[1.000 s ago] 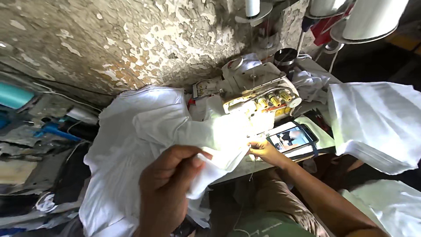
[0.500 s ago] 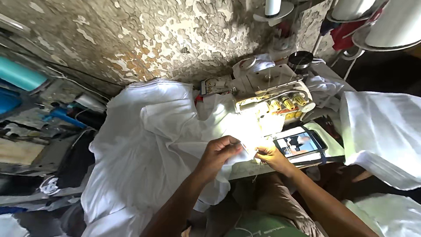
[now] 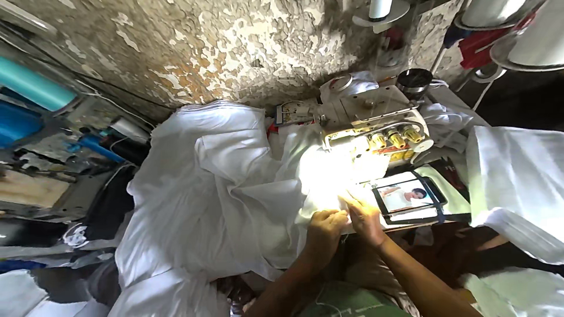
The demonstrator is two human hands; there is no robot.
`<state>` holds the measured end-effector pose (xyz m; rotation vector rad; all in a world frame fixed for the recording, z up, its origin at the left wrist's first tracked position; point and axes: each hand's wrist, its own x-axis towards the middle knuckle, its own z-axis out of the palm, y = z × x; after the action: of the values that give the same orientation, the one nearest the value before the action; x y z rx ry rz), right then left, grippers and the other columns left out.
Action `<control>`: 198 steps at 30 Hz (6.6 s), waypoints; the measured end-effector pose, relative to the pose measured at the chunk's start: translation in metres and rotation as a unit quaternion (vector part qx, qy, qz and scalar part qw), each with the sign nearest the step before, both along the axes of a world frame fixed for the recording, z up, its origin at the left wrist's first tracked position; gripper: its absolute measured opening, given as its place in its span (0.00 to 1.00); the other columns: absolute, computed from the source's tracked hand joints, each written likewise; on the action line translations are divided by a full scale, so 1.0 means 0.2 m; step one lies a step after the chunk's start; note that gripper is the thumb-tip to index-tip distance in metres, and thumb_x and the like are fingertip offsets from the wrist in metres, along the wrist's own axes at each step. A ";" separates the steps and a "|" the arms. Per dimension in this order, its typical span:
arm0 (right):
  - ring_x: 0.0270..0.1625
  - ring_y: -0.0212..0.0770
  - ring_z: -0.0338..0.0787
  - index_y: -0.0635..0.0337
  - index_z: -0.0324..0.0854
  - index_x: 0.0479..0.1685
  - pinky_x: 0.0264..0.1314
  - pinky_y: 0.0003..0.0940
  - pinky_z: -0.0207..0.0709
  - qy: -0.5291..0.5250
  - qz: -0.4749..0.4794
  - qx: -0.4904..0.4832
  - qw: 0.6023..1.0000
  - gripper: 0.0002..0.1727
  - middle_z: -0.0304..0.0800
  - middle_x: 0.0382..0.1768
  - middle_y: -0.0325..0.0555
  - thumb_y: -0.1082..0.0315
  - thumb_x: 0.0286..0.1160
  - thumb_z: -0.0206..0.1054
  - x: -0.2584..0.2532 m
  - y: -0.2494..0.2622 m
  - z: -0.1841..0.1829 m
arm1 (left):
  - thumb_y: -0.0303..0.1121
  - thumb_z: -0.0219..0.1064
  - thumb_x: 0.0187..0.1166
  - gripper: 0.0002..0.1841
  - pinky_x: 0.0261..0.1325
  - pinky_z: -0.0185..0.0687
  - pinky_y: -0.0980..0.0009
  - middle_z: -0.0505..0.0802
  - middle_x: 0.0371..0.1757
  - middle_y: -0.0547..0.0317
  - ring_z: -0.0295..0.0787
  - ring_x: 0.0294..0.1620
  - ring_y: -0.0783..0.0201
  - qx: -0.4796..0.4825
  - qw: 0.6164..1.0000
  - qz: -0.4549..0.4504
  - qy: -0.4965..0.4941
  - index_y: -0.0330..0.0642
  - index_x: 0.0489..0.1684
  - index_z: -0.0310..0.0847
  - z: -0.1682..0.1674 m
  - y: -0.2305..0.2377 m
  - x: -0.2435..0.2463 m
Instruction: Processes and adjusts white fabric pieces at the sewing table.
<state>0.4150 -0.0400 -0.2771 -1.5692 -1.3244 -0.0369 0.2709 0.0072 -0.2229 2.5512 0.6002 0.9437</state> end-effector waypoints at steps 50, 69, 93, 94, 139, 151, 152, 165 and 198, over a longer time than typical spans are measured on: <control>0.62 0.66 0.90 0.55 0.95 0.42 0.57 0.65 0.76 -0.181 -0.240 -0.078 0.950 0.19 0.95 0.53 0.55 0.81 0.71 0.58 0.37 -0.44 -0.12 | 0.28 0.61 0.83 0.14 0.77 0.68 0.41 0.91 0.66 0.40 0.85 0.71 0.42 -0.018 0.993 0.117 -0.029 0.30 0.58 0.87 0.17 0.35 -0.07; 0.71 0.74 0.82 0.55 0.95 0.49 0.64 0.78 0.68 -0.140 -0.189 -0.161 0.959 0.23 0.88 0.65 0.63 0.86 0.64 0.61 0.31 -0.30 0.04 | 0.34 0.67 0.81 0.15 0.66 0.69 0.29 0.93 0.42 0.34 0.90 0.51 0.34 -0.011 0.991 0.089 0.095 0.27 0.41 0.90 0.19 0.77 -0.26; 0.42 0.35 0.90 0.55 0.70 0.59 0.47 0.34 0.86 0.781 0.002 0.027 0.624 0.16 0.85 0.40 0.42 0.58 0.96 0.39 0.10 0.10 0.25 | 0.36 0.70 0.78 0.10 0.81 0.53 0.26 0.92 0.60 0.42 0.76 0.78 0.32 -0.093 0.993 0.074 0.015 0.40 0.40 0.95 0.03 0.19 -0.15; 0.41 0.35 0.90 0.54 0.70 0.56 0.46 0.34 0.86 0.789 0.007 0.043 0.613 0.16 0.86 0.38 0.41 0.57 0.96 0.39 0.09 0.10 0.27 | 0.35 0.69 0.80 0.11 0.83 0.50 0.28 0.88 0.68 0.37 0.67 0.83 0.30 -0.139 0.987 0.078 0.004 0.37 0.41 0.94 0.04 0.22 -0.15; 0.32 0.28 0.93 0.43 0.92 0.39 0.35 0.24 0.88 0.665 0.280 0.177 0.669 0.22 0.95 0.32 0.33 0.56 0.91 0.50 0.26 0.05 0.35 | 0.25 0.56 0.86 0.11 0.51 0.80 0.81 0.88 0.40 0.63 0.83 0.41 0.81 -0.317 0.917 0.117 -0.211 0.27 0.52 0.81 0.39 0.09 -0.70; 0.50 0.33 0.89 0.63 0.63 0.82 0.52 0.32 0.85 0.542 0.268 -0.299 0.739 0.26 0.88 0.55 0.46 0.57 0.96 0.43 -0.44 0.31 0.24 | 0.43 0.65 0.85 0.22 0.65 0.86 0.64 0.88 0.70 0.52 0.88 0.66 0.64 -0.263 0.956 0.125 0.032 0.38 0.69 0.83 0.71 0.07 -1.09; 0.48 0.34 0.91 0.60 0.62 0.84 0.51 0.33 0.86 0.530 0.301 -0.327 0.722 0.28 0.91 0.53 0.46 0.53 0.96 0.39 -0.49 0.33 0.24 | 0.43 0.68 0.83 0.24 0.72 0.81 0.56 0.83 0.77 0.49 0.82 0.75 0.56 -0.238 0.951 0.179 0.082 0.40 0.73 0.82 0.66 0.16 -1.06; 0.41 0.34 0.87 0.72 0.76 0.66 0.49 0.32 0.83 0.365 0.277 -0.367 0.810 0.21 0.88 0.43 0.51 0.65 0.82 0.68 -0.65 0.34 0.20 | 0.38 0.56 0.92 0.19 0.71 0.76 0.41 0.91 0.63 0.38 0.86 0.67 0.40 -0.212 0.919 0.282 0.176 0.35 0.58 0.90 0.19 0.78 -0.89; 0.40 0.29 0.91 0.67 0.84 0.55 0.48 0.30 0.87 0.402 0.278 -0.406 0.773 0.10 0.93 0.39 0.42 0.72 0.81 0.65 -0.41 -0.10 0.11 | 0.20 0.64 0.81 0.27 0.87 0.56 0.37 0.63 0.90 0.32 0.57 0.90 0.33 -0.195 0.886 0.368 0.206 0.36 0.81 0.73 0.48 0.59 -1.50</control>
<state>0.3331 -0.0598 -0.2543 -1.4643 -1.0469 1.5930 -0.0298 0.1257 -0.1273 2.1471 1.7683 0.3809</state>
